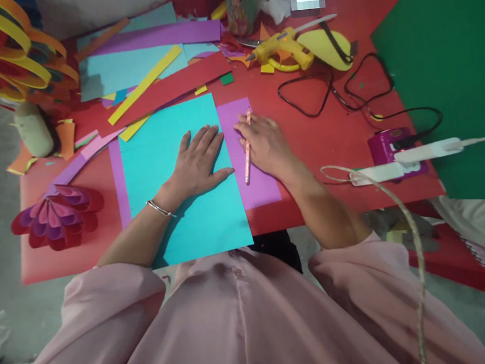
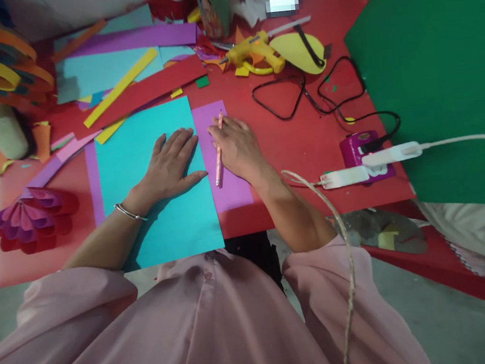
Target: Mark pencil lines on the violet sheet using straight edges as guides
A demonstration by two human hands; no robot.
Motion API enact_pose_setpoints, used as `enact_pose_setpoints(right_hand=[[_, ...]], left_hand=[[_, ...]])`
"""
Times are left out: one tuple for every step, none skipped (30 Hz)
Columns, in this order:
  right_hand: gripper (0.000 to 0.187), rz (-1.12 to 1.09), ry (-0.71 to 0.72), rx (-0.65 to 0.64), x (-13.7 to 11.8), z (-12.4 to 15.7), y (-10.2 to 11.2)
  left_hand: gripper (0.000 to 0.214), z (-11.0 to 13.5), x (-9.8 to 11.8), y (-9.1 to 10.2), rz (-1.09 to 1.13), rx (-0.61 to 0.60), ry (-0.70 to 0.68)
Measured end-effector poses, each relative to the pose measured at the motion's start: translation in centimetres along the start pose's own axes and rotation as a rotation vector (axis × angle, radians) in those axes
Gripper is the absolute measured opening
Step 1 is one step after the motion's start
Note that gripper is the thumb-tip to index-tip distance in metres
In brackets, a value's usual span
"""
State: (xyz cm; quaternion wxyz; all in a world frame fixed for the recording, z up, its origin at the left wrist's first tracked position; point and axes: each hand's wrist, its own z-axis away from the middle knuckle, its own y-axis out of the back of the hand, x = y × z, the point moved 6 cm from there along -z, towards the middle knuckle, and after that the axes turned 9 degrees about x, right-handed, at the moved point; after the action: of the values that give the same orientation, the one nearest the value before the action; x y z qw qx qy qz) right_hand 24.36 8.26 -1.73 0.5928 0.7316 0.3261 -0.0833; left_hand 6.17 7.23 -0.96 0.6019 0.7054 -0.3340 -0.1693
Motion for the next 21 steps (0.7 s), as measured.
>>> enact_pose_setpoints(right_hand=[[0.046,0.001,0.004,-0.002,0.02,0.02,-0.04],[0.047,0.001,0.006,-0.003,0.05,0.04,-0.08],[0.047,0.001,0.009,-0.002,0.08,0.05,-0.11],[0.047,-0.002,0.012,0.003,0.09,0.05,-0.12],[0.046,-0.007,0.014,0.011,0.11,0.06,-0.11],[0.045,-0.013,0.016,0.019,0.11,0.05,-0.09],[0.044,-0.018,0.018,0.027,0.12,0.04,-0.07],[0.044,-0.021,0.019,0.033,0.11,0.03,-0.07],[0.044,-0.023,0.019,0.036,0.11,0.02,-0.06],[0.044,-0.022,0.02,0.038,0.1,0.0,-0.07],[0.044,-0.021,0.02,0.037,0.09,-0.01,-0.07],[0.044,-0.019,0.022,0.034,0.06,-0.03,-0.08],[0.044,-0.017,0.024,0.033,0.04,-0.04,-0.08],[0.044,-0.015,0.026,0.032,0.01,-0.05,-0.07],[0.044,-0.015,0.027,0.034,-0.02,-0.06,-0.04],[0.044,-0.015,0.027,0.038,-0.04,-0.06,-0.01],[0.044,-0.016,0.027,0.042,-0.06,-0.06,0.02],[0.044,-0.017,0.027,0.047,-0.07,-0.06,0.04],[0.044,-0.018,0.026,0.049,-0.08,-0.05,0.05],[0.044,-0.017,0.025,0.05,-0.09,-0.04,0.04],[0.043,-0.016,0.025,0.05,-0.09,-0.04,0.02]], left_hand=[[0.095,0.01,-0.01,-0.01,0.0,0.0,0.0],[0.095,0.01,-0.03,-0.02,0.003,0.0,0.001],[0.095,0.02,-0.05,-0.03,0.009,-0.001,0.004],[0.095,0.02,-0.09,-0.05,0.016,-0.003,0.008],[0.095,0.02,-0.12,-0.06,0.023,-0.005,0.011],[0.095,0.02,-0.14,-0.07,0.03,-0.007,0.014],[0.095,0.01,-0.16,-0.06,0.034,-0.01,0.015],[0.095,0.0,-0.16,-0.06,0.034,-0.012,0.015],[0.095,0.0,-0.16,-0.05,0.031,-0.015,0.013],[0.095,-0.01,-0.16,-0.02,0.026,-0.016,0.01],[0.095,-0.02,-0.16,0.0,0.02,-0.017,0.006],[0.095,-0.04,-0.16,0.03,0.015,-0.018,0.001],[0.094,-0.05,-0.16,0.05,0.013,-0.02,-0.002],[0.094,-0.06,-0.16,0.08,0.014,-0.02,-0.005],[0.094,-0.07,-0.17,0.09,0.015,-0.022,-0.008],[0.094,-0.08,-0.17,0.09,0.016,-0.024,-0.01],[0.094,-0.08,-0.17,0.09,0.014,-0.027,-0.01],[0.094,-0.08,-0.18,0.08,0.009,-0.029,-0.009],[0.095,-0.08,-0.19,0.06,0.003,-0.03,-0.008],[0.095,-0.07,-0.2,0.05,-0.003,-0.032,-0.006],[0.096,-0.07,-0.21,0.03,-0.008,-0.033,-0.005]])
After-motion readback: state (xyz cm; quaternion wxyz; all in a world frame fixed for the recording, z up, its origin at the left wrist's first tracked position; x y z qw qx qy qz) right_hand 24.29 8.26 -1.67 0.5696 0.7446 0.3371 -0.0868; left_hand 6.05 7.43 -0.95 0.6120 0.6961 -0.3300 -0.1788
